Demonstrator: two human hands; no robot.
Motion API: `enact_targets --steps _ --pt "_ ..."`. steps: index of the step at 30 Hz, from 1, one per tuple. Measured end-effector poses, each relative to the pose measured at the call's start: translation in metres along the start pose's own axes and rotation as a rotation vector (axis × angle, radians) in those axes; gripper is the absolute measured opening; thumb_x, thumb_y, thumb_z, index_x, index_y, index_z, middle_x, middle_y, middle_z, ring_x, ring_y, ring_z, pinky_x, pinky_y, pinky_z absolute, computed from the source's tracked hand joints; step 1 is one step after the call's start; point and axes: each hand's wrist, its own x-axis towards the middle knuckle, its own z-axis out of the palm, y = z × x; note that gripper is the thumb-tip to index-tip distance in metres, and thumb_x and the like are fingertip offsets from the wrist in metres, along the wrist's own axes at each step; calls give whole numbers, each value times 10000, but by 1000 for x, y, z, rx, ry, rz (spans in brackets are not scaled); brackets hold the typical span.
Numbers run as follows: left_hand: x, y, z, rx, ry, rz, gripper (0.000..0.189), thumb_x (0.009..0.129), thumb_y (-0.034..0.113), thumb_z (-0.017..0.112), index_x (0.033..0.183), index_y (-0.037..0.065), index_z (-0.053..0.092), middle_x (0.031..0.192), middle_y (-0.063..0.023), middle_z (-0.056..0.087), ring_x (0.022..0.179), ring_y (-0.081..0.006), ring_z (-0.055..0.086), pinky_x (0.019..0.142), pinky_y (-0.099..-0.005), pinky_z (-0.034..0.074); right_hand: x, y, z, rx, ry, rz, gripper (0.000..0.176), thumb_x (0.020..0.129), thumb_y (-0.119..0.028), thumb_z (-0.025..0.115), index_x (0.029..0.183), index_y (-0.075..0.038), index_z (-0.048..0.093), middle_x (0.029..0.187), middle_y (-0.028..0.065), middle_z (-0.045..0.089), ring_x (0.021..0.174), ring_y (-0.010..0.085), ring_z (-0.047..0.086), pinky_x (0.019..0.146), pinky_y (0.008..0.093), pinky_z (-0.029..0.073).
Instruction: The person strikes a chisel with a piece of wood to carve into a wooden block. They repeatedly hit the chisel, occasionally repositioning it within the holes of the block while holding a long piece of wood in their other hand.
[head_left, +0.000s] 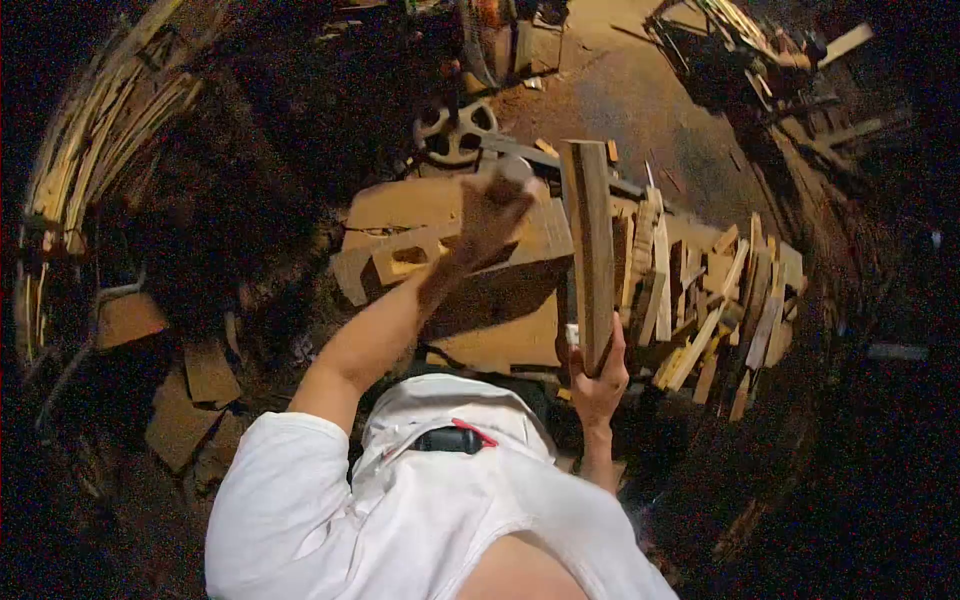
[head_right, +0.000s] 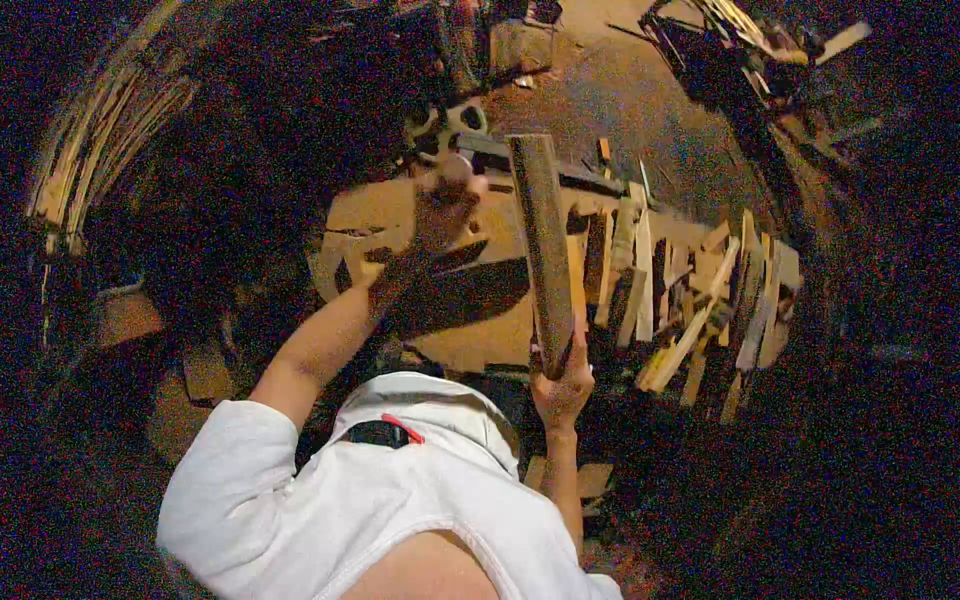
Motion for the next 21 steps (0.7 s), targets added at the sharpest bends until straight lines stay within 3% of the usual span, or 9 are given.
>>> enact_targets --steps 1,2,5,8,11,13,15,18,21 --pt "-5 13 9 -148 -13 3 151 912 162 739 896 63 626 720 53 554 624 -73 474 561 -278 421 2 -2 0 23 -1 -49 713 925 -261 733 1526 -92 390 1257 201 673 1033 274 705 855 385 563" --pt "1 24 11 209 -40 277 260 897 280 764 943 57 638 691 20 555 607 -79 461 554 -287 427 6 -8 -1 56 5 -64 698 927 -221 728 1523 -78 392 1263 208 669 1061 271 690 877 390 548" --pt "-12 -43 41 83 -82 271 387 823 436 764 896 70 662 653 -102 600 565 -237 612 542 -373 485 21 -22 -18 12 30 -93 724 903 -256 742 1497 -45 387 1374 240 584 1162 357 655 938 414 544" --pt "-21 34 44 337 -221 201 376 785 424 793 849 77 665 665 -135 629 599 -306 652 552 -403 507 28 -36 -26 1 93 -64 733 892 -220 749 1481 8 378 1398 239 560 1212 340 624 973 398 522" --pt "-27 28 45 428 -236 260 344 749 393 810 832 89 672 678 -126 649 596 -286 658 559 -395 520 36 -42 -24 -46 121 -206 746 881 -197 756 1496 -6 380 1408 236 556 1215 344 622 980 395 516" --pt "-30 27 46 404 -211 311 321 741 373 805 833 95 673 686 -119 657 603 -287 664 563 -394 524 39 -42 -15 147 -173 -2 769 885 -195 752 1526 -36 358 1431 238 541 1213 357 623 982 407 514" --pt "-28 27 45 387 -174 369 299 732 352 800 834 101 674 695 -111 666 611 -288 671 567 -394 529 42 -41 -14 85 -168 -84 777 891 -204 746 1543 -60 348 1450 239 527 1212 368 623 980 414 513" --pt "-35 23 38 537 -307 276 314 706 354 817 832 105 674 718 -104 684 635 -283 689 574 -381 538 35 -48 -15 76 86 -191 647 948 -317 707 1475 -56 437 1151 187 673 955 258 669 819 375 547" --pt "-31 22 40 459 -285 291 302 688 322 823 831 104 671 733 -106 690 655 -281 697 586 -380 541 32 -43 -19 -5 119 -210 647 941 -335 716 1460 -53 452 1087 169 663 889 237 639 776 374 536"
